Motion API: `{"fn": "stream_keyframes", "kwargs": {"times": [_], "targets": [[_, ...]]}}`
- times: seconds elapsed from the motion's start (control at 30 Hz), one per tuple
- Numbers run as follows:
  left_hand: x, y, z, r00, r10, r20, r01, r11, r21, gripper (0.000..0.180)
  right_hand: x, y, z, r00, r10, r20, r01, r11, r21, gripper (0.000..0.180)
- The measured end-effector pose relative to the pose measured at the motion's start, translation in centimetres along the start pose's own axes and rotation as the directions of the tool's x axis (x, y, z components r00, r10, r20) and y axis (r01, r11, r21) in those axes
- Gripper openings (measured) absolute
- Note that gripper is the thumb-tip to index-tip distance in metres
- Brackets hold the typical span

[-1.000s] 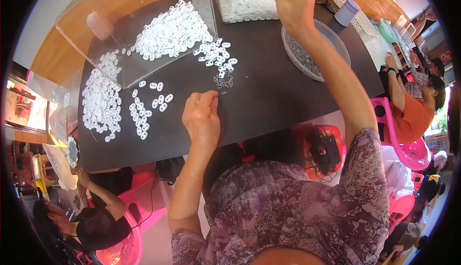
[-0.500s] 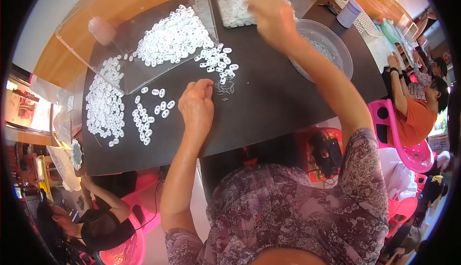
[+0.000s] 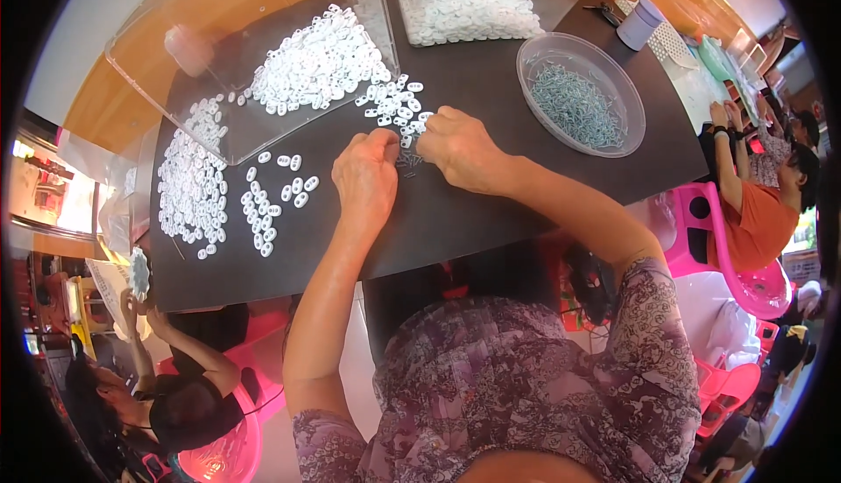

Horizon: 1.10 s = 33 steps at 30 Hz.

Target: Assembling small plastic components by inserting metal pins into pre-drilled holes.

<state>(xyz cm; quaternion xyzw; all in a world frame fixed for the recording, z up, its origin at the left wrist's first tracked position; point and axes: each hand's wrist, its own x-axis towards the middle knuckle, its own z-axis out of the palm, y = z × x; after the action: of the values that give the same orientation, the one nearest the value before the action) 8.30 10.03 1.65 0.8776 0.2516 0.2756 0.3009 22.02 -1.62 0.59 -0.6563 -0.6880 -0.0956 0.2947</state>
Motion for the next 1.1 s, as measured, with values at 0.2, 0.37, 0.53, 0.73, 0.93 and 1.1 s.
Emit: {"fn": "stream_keyframes", "kwargs": {"times": [0.2, 0.37, 0.53, 0.73, 0.93, 1.1], "targets": [[1.3, 0.2, 1.3, 0.997, 0.081, 0.01, -0.081, 0.977, 0.197, 0.007, -1.0, -0.4, -0.3, 0.996, 0.077, -0.038, -0.073, 0.993, 0.096, 0.009], [1.9, 0.8, 1.7, 0.983, 0.149, 0.106, -0.176, 0.924, 0.34, 0.011, -1.4, -0.9, -0.4, 0.981, 0.188, -0.049, -0.18, 0.975, 0.132, 0.01], [2.9, 0.7, 2.2, 0.977, 0.162, 0.139, -0.206, 0.889, 0.409, 0.015, -2.0, -0.9, -0.9, 0.969, 0.22, -0.112, -0.199, 0.965, 0.17, 0.011], [2.9, 0.9, 1.7, 0.975, 0.193, 0.107, -0.219, 0.91, 0.351, 0.006, -2.2, -1.2, -1.2, 0.945, 0.32, -0.064, -0.294, 0.918, 0.265, 0.013], [1.7, 1.7, -0.9, 0.995, 0.065, 0.071, -0.07, 0.995, 0.066, 0.013, -2.1, -1.6, -1.4, 0.904, 0.427, -0.021, -0.392, 0.848, 0.357, 0.012], [-0.6, 0.3, -2.0, 0.975, -0.165, 0.152, 0.215, 0.877, -0.43, 0.019, -2.0, -1.8, -1.5, 0.906, 0.423, 0.016, -0.398, 0.84, 0.369, 0.012]]}}
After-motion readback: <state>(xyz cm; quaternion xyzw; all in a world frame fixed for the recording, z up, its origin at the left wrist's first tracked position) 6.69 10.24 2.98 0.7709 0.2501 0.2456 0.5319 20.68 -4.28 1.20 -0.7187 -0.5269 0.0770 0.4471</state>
